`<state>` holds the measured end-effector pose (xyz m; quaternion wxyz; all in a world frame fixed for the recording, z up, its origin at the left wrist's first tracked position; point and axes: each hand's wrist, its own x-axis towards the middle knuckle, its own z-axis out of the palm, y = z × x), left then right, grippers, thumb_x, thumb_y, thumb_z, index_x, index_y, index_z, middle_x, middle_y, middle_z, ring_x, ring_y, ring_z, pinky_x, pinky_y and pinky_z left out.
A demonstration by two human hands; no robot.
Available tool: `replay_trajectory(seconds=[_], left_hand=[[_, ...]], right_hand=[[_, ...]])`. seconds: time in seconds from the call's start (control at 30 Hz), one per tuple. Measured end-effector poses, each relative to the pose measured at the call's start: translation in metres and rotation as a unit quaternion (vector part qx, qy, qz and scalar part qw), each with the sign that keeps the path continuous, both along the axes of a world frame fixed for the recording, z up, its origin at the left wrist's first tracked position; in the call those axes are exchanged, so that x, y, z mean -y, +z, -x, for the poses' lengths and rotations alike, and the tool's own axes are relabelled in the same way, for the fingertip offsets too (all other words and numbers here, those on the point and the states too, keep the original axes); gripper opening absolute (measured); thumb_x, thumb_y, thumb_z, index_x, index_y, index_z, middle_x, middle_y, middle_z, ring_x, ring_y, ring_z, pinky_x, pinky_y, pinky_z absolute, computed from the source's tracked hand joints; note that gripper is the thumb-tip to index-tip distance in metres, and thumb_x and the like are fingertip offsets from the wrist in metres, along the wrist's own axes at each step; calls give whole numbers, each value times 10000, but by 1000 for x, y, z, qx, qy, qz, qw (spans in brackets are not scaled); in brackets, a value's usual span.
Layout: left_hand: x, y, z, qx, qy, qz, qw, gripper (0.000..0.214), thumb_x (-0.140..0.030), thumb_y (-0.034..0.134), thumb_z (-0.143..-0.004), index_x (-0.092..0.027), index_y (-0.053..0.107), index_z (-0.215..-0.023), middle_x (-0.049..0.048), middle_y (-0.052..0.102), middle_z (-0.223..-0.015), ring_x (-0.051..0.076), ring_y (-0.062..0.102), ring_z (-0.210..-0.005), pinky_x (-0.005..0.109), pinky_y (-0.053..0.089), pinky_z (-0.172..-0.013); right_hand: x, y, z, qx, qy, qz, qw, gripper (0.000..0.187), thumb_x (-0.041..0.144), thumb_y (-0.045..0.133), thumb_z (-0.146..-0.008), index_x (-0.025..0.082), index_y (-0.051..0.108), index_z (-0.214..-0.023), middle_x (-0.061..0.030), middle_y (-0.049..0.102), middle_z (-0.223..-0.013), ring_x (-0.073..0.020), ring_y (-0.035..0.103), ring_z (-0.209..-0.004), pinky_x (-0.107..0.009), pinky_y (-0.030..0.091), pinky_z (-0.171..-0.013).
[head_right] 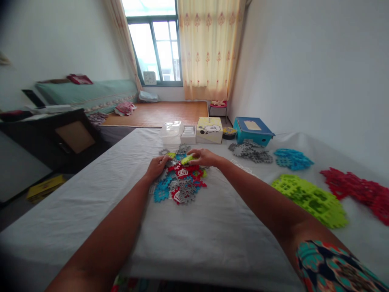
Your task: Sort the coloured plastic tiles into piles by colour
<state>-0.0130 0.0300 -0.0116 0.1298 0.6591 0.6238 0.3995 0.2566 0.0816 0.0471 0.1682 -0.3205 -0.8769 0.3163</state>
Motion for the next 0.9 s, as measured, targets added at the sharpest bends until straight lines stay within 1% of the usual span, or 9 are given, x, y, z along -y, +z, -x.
replay_trajectory(seconds=[0.13, 0.27, 0.37, 0.43, 0.57, 0.63, 0.73, 0.8, 0.9], left_hand=[[1, 0, 2, 9, 2, -1, 1000, 508, -496, 374, -880, -159, 755, -896, 59, 750, -892, 205, 652, -842, 274, 462, -768], [2, 1, 3, 18, 14, 4, 1000, 529, -512, 388, -867, -135, 756, -914, 57, 747, -849, 206, 653, -810, 273, 469, -749], [3, 6, 1, 10, 20, 19, 1000, 535, -513, 385, -861, -132, 754, -932, 52, 747, -835, 204, 655, -800, 267, 476, -737], [4, 9, 1, 0, 17, 22, 1000, 531, -506, 383, -857, -135, 754, -939, 56, 750, -877, 211, 658, -839, 268, 479, -770], [2, 9, 3, -30, 18, 24, 999, 512, -500, 394, -843, -151, 755, -941, 56, 747, -964, 233, 658, -919, 288, 474, -854], [0, 8, 5, -39, 20, 26, 999, 505, -505, 401, -838, -160, 753, -949, 52, 746, -973, 241, 656, -941, 293, 475, -869], [-2, 8, 6, -47, 23, 26, 998, 503, -512, 400, -835, -170, 751, -948, 53, 746, -970, 249, 658, -959, 298, 478, -871], [-1, 9, 6, -53, 29, 30, 998, 500, -518, 401, -828, -182, 752, -944, 51, 747, -968, 255, 661, -957, 303, 484, -864], [0, 12, 5, -59, 35, 33, 997, 493, -522, 403, -817, -195, 752, -936, 47, 748, -969, 264, 662, -960, 306, 490, -855]], right_hand=[[32, 7, -26, 62, -25, -72, 995, 660, 447, 705, -734, 234, 526, -1332, -76, 699, -1106, -204, 668, -942, -325, 504, -847], [54, 20, -77, 97, -62, -94, 989, 513, 517, 673, -750, 237, 649, -1180, -62, 734, -990, -205, 688, -840, -318, 525, -783], [63, 35, -132, 81, -111, -65, 988, 438, 548, 610, -793, 226, 692, -1078, -58, 738, -967, -193, 690, -835, -299, 534, -770], [68, 46, -176, 64, -169, -61, 982, 442, 572, 567, -813, 222, 695, -1052, -59, 732, -1002, -198, 686, -880, -299, 534, -793], [79, 57, -272, 69, -334, -86, 936, 512, 641, 533, -795, 206, 698, -1008, -78, 722, -1029, -237, 671, -942, -322, 517, -836], [87, 52, -315, 106, -388, -78, 912, 546, 675, 532, -770, 196, 705, -967, -87, 725, -1004, -253, 669, -931, -336, 510, -839], [98, 35, -361, 160, -405, -49, 899, 564, 695, 516, -756, 190, 711, -914, -91, 729, -965, -257, 667, -906, -345, 510, -823], [104, 21, -377, 176, -399, -33, 899, 541, 685, 502, -763, 200, 717, -866, -86, 732, -926, -254, 671, -883, -350, 516, -802], [105, 5, -385, 157, -414, -17, 896, 516, 638, 442, -807, 210, 729, -796, -86, 738, -872, -242, 687, -822, -348, 538, -745]])
